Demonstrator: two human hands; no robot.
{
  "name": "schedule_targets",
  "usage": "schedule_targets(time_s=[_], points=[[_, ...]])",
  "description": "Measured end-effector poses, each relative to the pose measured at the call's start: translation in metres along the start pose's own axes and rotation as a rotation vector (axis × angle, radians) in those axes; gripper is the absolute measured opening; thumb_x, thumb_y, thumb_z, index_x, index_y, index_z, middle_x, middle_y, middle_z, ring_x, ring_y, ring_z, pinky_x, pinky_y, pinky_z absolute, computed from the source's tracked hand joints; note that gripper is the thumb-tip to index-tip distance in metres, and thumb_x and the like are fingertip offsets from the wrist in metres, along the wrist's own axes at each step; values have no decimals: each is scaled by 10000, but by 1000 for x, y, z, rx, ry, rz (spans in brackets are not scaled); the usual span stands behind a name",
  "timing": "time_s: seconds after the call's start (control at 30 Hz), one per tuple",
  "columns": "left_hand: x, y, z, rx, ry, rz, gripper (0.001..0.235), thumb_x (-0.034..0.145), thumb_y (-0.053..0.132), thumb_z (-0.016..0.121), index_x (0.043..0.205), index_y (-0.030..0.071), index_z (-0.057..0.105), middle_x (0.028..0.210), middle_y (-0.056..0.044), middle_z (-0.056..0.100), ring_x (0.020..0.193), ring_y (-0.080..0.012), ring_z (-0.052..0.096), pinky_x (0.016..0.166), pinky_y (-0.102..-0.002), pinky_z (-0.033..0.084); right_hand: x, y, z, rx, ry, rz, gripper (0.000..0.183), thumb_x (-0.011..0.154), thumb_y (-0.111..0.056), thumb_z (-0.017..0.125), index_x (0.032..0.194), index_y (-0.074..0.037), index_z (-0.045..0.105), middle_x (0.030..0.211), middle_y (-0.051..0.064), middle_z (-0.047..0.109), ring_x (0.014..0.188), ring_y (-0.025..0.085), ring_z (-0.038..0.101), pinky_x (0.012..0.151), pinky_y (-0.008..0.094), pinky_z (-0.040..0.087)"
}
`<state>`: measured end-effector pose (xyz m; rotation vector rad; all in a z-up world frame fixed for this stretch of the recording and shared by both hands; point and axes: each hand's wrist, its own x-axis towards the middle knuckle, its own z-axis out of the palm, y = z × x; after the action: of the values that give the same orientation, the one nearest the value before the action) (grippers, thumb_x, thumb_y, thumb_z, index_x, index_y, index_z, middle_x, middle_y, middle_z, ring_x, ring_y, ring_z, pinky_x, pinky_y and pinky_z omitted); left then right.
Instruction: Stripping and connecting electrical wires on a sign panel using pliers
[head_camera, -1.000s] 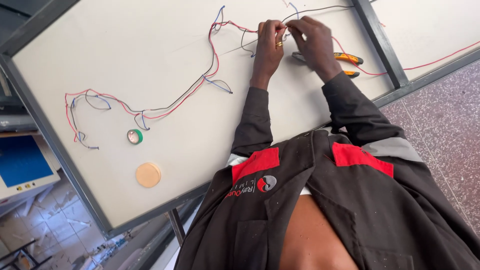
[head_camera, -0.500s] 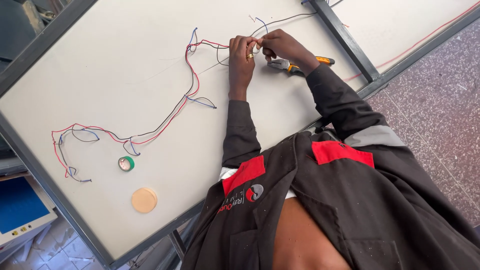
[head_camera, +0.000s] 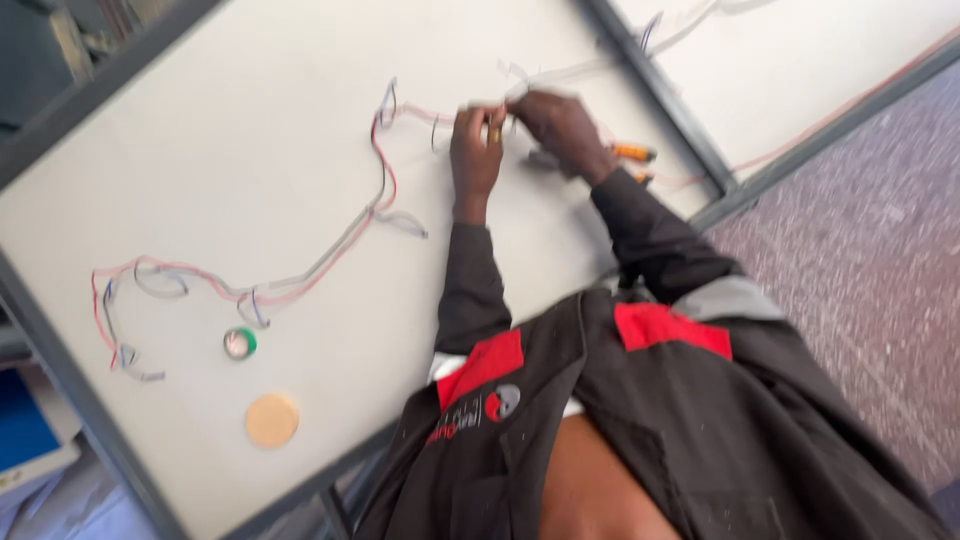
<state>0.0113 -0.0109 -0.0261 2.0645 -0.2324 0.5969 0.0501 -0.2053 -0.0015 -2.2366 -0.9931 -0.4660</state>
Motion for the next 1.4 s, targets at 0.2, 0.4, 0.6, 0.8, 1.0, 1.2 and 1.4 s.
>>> schedule_targets(time_s=[0.2, 0.4, 0.6, 0.8, 1.0, 1.2, 1.4], points=[[-1, 5, -10, -82, -103, -97, 108, 1123, 153, 650, 1124, 98, 743, 1081, -44, 787, 1094, -251, 661, 961, -405, 552, 18, -19, -19, 255, -149, 243, 251, 1214, -196, 622, 995, -92, 685, 823, 36, 738, 705, 253, 652, 702, 416, 480], [-1, -4, -10, -15, -139, -61, 50, 1041, 85, 766, 1044, 133, 780, 1011, 2, 803, 1000, -216, 691, 868, -376, 552, 27, 10, -1, 788, -374, 928, 289, 1067, -267, 708, 820, -133, 640, 673, -5, 646, 588, 109, 605, 611, 267, 481], [5, -1, -12, 58, -118, 148, 81, 1044, 61, 774, 1095, 123, 784, 1017, 11, 788, 1018, -236, 675, 870, -373, 554, 18, 41, 16, 1192, -523, 1097, 202, 1102, -152, 538, 1036, -50, 700, 689, -19, 406, 609, 147, 443, 624, 277, 418], [6, 9, -16, -56, -36, 12, 62, 1061, 75, 733, 1092, 114, 770, 1047, -8, 817, 1035, -227, 688, 903, -372, 571, 19, -19, -20, 556, 89, 566, 71, 1189, -108, 710, 1135, -75, 678, 917, 80, 799, 740, 173, 774, 667, 283, 610], [8, 20, -12, -127, -42, -126, 100, 1087, 178, 697, 1109, 143, 788, 1054, -7, 797, 1055, -188, 693, 874, -339, 581, 3, -20, -15, 247, 204, 113, 81, 1132, -11, 915, 1212, -6, 903, 1114, 123, 772, 937, 236, 739, 782, 346, 605], [6, 10, -14, 0, -69, -68, 70, 1068, 147, 729, 1082, 167, 795, 1024, 34, 807, 1040, -184, 691, 848, -346, 582, -3, -8, 9, 71, -43, 157, 123, 1241, -148, 672, 1217, -52, 743, 946, 105, 735, 738, 343, 663, 682, 465, 496], [9, 9, -42, -14, -245, -15, 58, 1010, 129, 781, 1005, 172, 820, 975, 34, 823, 956, -186, 699, 809, -346, 540, 10, -21, -18, 738, -487, 654, 289, 1254, -181, 492, 979, -129, 564, 808, 29, 597, 654, 143, 648, 663, 285, 427]])
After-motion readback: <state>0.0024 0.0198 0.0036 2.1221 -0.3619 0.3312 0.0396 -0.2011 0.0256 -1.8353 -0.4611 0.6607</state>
